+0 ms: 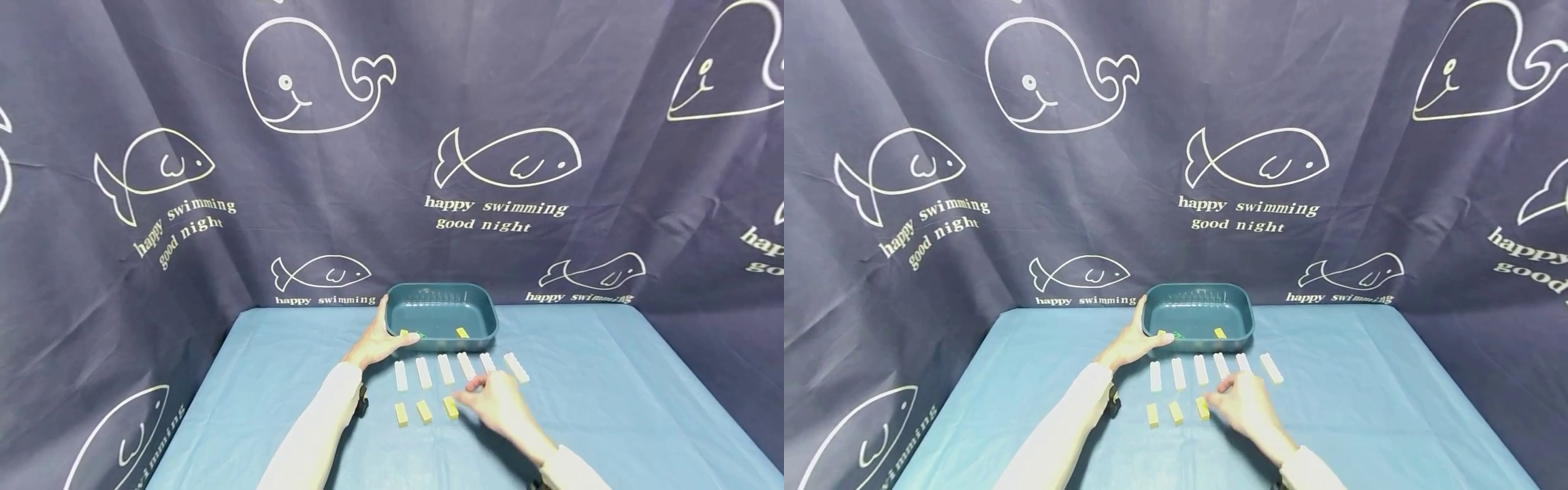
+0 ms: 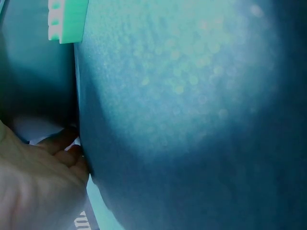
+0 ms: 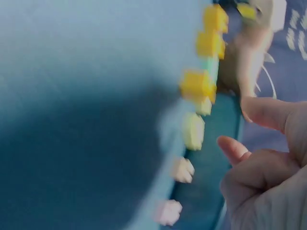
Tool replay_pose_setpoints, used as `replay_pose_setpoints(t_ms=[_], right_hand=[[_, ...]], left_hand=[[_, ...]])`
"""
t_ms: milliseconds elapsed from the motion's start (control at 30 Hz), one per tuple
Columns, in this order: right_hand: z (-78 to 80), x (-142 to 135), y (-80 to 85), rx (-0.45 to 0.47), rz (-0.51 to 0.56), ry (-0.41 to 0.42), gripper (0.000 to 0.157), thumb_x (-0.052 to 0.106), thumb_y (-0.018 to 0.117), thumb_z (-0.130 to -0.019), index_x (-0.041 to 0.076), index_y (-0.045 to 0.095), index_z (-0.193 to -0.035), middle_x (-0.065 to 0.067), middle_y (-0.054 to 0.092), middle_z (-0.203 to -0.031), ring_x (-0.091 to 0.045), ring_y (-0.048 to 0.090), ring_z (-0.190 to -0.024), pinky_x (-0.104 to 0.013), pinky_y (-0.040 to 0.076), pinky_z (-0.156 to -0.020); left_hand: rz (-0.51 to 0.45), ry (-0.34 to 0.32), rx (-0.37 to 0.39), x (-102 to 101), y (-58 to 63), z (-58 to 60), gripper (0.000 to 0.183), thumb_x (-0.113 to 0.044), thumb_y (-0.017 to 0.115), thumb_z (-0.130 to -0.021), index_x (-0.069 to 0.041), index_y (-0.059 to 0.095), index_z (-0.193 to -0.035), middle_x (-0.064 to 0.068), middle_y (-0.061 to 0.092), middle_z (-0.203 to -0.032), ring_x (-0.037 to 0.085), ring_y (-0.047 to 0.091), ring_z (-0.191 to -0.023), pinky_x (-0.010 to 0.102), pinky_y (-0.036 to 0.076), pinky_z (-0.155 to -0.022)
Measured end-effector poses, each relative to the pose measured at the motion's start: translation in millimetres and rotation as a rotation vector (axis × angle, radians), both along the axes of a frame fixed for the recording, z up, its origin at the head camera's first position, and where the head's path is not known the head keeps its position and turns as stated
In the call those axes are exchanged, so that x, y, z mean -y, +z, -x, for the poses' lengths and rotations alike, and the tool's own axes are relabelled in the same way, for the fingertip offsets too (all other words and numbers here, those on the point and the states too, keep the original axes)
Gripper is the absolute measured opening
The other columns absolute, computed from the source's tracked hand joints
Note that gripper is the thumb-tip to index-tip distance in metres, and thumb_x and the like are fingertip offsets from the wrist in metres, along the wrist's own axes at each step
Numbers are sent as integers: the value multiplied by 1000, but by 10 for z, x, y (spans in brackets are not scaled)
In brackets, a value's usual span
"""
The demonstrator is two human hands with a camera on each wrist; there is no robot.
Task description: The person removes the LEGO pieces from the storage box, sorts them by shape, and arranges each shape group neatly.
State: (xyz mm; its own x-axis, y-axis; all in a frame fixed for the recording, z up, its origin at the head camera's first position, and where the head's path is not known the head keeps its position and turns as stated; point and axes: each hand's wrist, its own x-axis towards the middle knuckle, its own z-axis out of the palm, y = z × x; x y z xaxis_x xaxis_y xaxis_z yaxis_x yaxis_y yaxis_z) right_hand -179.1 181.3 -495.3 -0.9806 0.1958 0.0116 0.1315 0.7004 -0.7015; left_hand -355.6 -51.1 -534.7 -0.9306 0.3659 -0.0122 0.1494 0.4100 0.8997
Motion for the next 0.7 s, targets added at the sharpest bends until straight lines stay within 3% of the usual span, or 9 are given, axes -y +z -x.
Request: replay_pose_setpoints(t_ms=[167, 267, 333, 467, 600, 700], right_hand=[[424, -276, 282, -12, 16, 15, 12, 24, 86, -88, 12, 85, -90, -6, 83, -90, -13, 67, -78, -34, 56, -77], [765, -411, 373, -32, 5, 85, 14, 20, 86, -88, 8, 87, -97, -7, 83, -91, -13, 65, -75, -35, 55, -76], [1006, -483, 400, -42, -40, 166, 17, 17, 87, -86, 7, 87, -99, -5, 80, -85, -13, 60, -74, -34, 52, -73], [1430, -615, 414, -26, -129, 373, 19, 9, 91, -79, 5, 86, -98, 4, 60, -65, -11, 46, -62, -27, 42, -62], [1717, -720, 435, -16, -221, 585, 22, -2, 91, -72, 4, 85, -92, 8, 55, -65, -8, 45, -63, -25, 41, -63], [1893, -732, 430, 49, -212, 705, 26, -11, 88, -68, 1, 84, -91, 10, 52, -62, -5, 42, -59, -22, 39, -60]], left_hand=[[0, 2, 2, -2, -12, 25, 130, -48, 92, -84, -24, 5, -178, 13, 24, -183, 36, 32, -167, 57, 31, -135], [3, 9, 3, 17, -9, 16, 130, -49, 92, -84, -25, 6, -178, 15, 29, -181, 37, 35, -165, 57, 33, -134], [11, 21, 10, 36, -6, 8, 130, -50, 92, -84, -27, 6, -178, 17, 31, -180, 38, 37, -164, 58, 34, -133], [27, 24, 2, 40, -14, 5, 129, -50, 92, -84, -27, 6, -177, 16, 33, -179, 38, 38, -164, 57, 34, -133], [36, 16, -10, 9, -6, 4, 128, -51, 92, -84, -26, 7, -177, 16, 33, -179, 38, 40, -163, 57, 36, -132], [47, 29, 1, 8, -6, 4, 129, -53, 92, -84, -28, 7, -177, 17, 34, -179, 39, 42, -161, 58, 37, -131]])
